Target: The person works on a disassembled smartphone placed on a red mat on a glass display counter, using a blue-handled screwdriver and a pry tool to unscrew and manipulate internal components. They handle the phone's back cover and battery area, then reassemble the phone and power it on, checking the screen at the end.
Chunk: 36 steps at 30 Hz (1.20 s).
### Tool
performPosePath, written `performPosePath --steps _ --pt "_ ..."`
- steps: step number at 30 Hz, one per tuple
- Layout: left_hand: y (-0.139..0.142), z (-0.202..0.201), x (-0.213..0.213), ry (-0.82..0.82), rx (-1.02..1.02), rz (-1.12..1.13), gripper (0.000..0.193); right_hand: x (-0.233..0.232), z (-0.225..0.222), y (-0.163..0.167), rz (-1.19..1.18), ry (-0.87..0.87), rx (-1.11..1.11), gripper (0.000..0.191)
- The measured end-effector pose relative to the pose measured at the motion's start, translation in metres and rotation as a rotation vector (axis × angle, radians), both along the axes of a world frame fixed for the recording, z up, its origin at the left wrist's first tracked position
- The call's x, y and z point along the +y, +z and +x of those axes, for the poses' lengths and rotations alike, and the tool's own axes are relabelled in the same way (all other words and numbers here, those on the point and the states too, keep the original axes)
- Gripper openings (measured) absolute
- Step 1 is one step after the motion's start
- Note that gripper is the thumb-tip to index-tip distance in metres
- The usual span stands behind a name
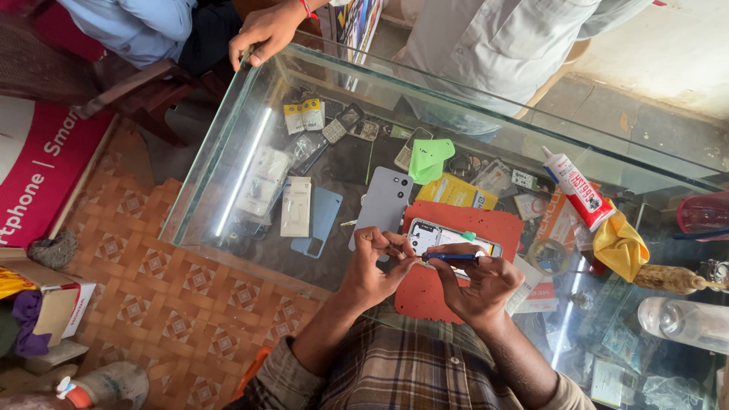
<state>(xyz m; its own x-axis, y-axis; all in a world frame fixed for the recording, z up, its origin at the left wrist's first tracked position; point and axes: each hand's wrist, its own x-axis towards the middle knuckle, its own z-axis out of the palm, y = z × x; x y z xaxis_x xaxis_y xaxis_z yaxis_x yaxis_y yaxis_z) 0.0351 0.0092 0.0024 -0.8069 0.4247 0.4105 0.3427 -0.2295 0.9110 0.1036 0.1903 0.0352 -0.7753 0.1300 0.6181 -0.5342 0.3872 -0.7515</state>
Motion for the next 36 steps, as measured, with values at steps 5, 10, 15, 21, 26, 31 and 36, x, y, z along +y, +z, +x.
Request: performPosePath --steps 5,10,15,21,26,31,36 --pt "-0.006 0.002 0.001 -0.006 -0.028 0.007 0.055 -0.002 -0.001 0.002 0.018 0.026 -0.017 0.076" --pt "-0.009 0.000 0.002 0.005 -0.002 0.000 0.055 -0.006 -0.003 0.008 0.126 0.030 0.048 0.071" --pt "-0.011 -0.002 0.001 -0.002 -0.027 0.014 0.054 -0.006 -0.005 0.012 0.147 0.019 0.058 0.069" --pt "-0.012 -0.001 0.002 0.007 -0.034 0.004 0.054 -0.007 -0.004 0.008 0.130 0.012 0.044 0.068" --pt "-0.013 -0.001 0.002 0.006 -0.039 -0.006 0.053 -0.006 -0.004 0.009 0.216 -0.034 0.048 0.071" --pt "-0.016 -0.001 0.002 0.003 -0.056 -0.007 0.054 -0.005 -0.005 0.011 0.192 0.012 0.024 0.070" --pt "-0.017 -0.003 0.003 0.014 -0.071 0.020 0.053 -0.007 -0.007 0.012 0.151 0.026 0.022 0.071"
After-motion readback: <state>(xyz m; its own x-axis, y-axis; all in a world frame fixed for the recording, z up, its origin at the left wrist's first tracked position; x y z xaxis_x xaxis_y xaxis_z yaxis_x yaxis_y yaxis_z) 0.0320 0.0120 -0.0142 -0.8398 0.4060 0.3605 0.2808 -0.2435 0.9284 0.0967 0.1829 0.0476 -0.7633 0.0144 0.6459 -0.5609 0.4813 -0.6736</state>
